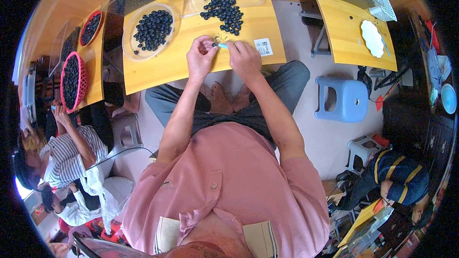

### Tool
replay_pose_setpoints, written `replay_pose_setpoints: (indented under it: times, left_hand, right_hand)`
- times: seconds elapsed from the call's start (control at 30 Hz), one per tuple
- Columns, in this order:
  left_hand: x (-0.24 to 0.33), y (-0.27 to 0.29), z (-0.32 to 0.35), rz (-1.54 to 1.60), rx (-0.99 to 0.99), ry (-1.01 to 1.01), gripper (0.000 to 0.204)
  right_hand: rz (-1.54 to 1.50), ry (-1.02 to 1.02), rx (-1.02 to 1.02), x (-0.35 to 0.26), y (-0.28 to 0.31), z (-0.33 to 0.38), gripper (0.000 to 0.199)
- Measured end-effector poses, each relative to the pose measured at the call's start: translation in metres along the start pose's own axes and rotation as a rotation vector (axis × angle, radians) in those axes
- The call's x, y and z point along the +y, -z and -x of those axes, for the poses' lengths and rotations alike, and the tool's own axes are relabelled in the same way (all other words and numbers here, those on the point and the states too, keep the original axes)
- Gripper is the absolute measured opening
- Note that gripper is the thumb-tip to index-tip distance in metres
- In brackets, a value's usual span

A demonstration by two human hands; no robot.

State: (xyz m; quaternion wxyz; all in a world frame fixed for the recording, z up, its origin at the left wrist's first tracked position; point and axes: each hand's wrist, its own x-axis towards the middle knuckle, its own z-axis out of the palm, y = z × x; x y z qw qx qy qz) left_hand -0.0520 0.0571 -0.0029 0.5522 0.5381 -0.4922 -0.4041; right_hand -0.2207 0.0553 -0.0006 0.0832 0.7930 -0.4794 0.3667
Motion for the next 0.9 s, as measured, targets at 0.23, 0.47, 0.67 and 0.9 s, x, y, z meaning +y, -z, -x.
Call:
replay_pose_setpoints:
  times: [0.23,0.47,0.67,0.9]
  left_hand:
    - [0.001,0.000,0.001,-0.079,-0.020,-0.040,0.032]
    - [-0.006,0.001,0.000,-0.010,-0.014,-0.025,0.031]
    - [-0.003,0.004,-0.001,0.195,0.019,-0.016,0.027]
    - [-0.008,0.023,-0.006,-0.086,0.042,-0.150,0.032]
  right_hand:
    - [-0.027,0.046,0.020,0.001,0.000,-0.001,0.026]
    - [-0.025,0.034,0.002,-0.001,0.000,-0.001,0.026]
    - [0.019,-0.077,-0.049,-0.001,-0.003,-0.004,0.026]
    - [-0.018,-0.084,-0.023,0.003,-0.009,0.001,0.031]
